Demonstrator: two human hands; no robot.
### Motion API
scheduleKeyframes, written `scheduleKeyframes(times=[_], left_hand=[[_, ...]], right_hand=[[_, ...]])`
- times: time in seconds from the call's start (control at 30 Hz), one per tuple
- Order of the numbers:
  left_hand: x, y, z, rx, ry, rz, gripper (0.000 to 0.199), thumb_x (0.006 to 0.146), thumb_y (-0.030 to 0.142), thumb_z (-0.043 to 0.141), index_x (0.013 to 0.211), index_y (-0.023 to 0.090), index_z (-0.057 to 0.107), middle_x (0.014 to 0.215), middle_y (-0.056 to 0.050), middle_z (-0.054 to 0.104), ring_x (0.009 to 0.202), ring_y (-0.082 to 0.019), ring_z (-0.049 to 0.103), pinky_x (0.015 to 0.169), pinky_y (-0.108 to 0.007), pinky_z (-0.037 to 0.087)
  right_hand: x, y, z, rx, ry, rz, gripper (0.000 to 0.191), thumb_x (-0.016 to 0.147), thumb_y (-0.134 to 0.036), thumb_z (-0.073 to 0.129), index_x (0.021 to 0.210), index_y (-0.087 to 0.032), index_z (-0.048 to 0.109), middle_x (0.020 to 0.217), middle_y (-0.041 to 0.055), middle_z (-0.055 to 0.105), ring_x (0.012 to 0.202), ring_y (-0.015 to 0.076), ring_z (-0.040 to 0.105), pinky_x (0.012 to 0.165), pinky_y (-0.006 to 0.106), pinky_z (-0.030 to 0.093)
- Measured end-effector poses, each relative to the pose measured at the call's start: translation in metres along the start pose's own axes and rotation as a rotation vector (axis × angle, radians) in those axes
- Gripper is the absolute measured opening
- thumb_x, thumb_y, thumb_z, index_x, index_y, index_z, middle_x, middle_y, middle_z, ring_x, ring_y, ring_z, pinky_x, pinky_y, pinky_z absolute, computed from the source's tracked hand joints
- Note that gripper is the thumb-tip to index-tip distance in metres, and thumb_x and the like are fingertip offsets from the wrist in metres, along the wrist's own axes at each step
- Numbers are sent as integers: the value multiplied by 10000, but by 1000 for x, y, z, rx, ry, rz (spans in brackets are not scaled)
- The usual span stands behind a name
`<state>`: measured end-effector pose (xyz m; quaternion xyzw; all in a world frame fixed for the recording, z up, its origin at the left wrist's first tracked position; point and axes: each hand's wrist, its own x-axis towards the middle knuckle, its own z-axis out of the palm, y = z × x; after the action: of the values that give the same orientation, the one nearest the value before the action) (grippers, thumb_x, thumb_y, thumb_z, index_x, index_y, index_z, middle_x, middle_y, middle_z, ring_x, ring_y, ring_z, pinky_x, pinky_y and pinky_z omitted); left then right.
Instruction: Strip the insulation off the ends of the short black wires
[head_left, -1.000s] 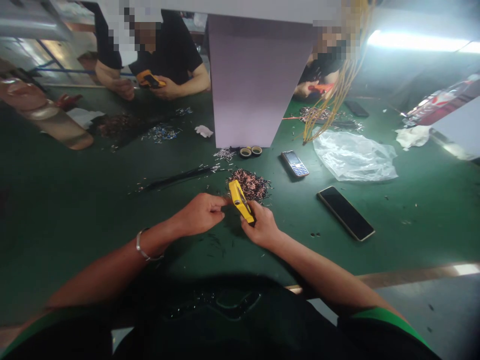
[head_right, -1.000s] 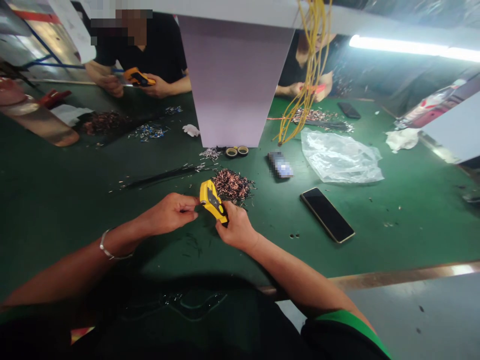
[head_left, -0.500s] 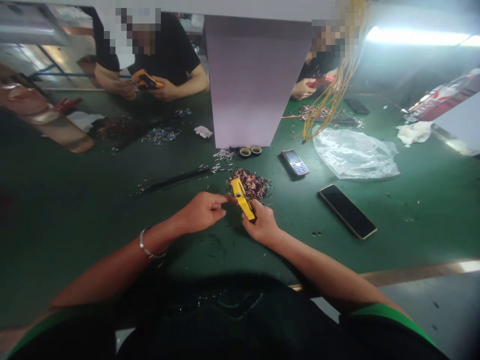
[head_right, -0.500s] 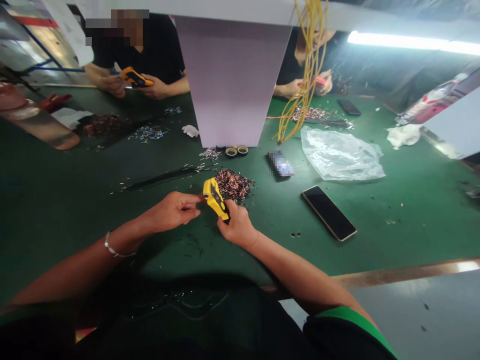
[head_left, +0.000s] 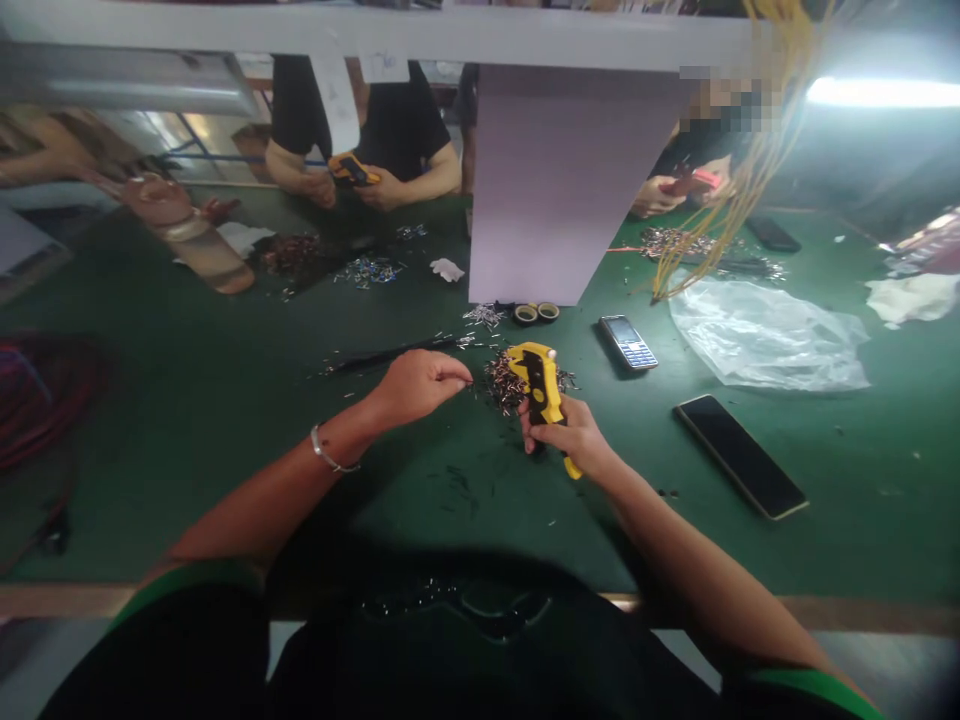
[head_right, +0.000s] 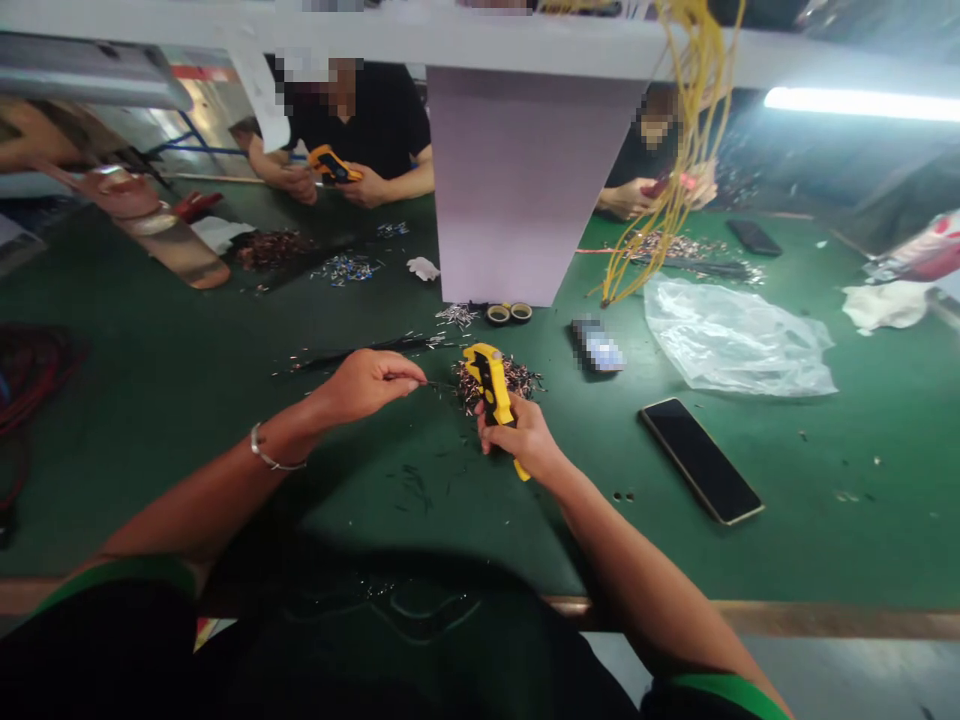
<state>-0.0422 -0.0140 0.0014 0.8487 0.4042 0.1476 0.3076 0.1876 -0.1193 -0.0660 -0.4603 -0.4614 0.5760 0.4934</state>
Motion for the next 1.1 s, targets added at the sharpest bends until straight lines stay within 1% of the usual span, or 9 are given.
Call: scheduleKeyframes(times=[0.07,0.17,0.27,0.37,0.47,0.57,0.8,0.97,1.1], left_hand=[[0,-1,-9,42,22,58,263,818,228,539,917,157,772,916,-77,738,771,-139,626,728,-266,437],[0,-1,-19,24,16,62,248,812,221,547,887,156,774,885,-72,739,739,-128,617,699,-253,431],[1,-1,-23,-29,6,58,223,783,209,570,853,154,775,853,-67,740,741,-131,627,698,-250,438],[2,-3,-22,-61,7,79,214,765,205,575,825,160,776,833,-61,741,746,-141,640,704,-260,449],[2,-5,-18,-85,-13,91,215,757,205,571,818,171,775,832,-55,745,747,-145,644,704,-268,454],[2,-5,-16,-113,-35,72,220,745,207,570,825,162,770,823,-57,745,736,-141,638,684,-264,451],[1,-3,-12,-211,-76,23,226,727,200,564,827,139,757,675,-40,699,622,-110,577,585,-239,411],[2,-2,-11,-226,-95,28,224,723,198,569,827,132,756,644,-37,683,599,-103,556,569,-237,396],[2,-4,-11,-233,-106,19,227,720,189,568,832,121,754,658,-45,689,607,-106,560,573,-241,397]], right_hand=[[0,-5,-6,49,-84,23,308,642,-164,705,938,-152,622,735,5,665,591,167,643,618,329,518],[-3,-7,-8,61,-210,71,356,648,-144,716,996,-137,637,798,28,680,656,179,659,662,337,517],[-5,-6,-4,87,-269,85,352,667,-154,717,1011,-131,643,812,39,686,677,183,659,677,337,512],[-6,-5,1,123,-313,96,367,663,-169,737,1016,-126,644,818,50,689,694,190,658,690,345,515],[-7,-6,3,140,-341,117,384,658,-172,749,1024,-121,643,822,54,688,702,190,660,697,342,510],[-7,-6,4,140,-361,121,392,657,-170,750,1030,-121,641,816,53,689,705,192,662,692,334,501],[-10,-6,9,145,-369,108,381,677,-176,741,1039,-125,633,817,51,680,704,190,657,692,340,495],[-11,-7,11,143,-360,111,369,680,-179,738,1029,-128,630,802,49,675,685,187,645,691,351,494],[-12,-5,12,149,-362,103,371,681,-185,739,1030,-128,627,777,43,672,670,182,639,674,341,489]])
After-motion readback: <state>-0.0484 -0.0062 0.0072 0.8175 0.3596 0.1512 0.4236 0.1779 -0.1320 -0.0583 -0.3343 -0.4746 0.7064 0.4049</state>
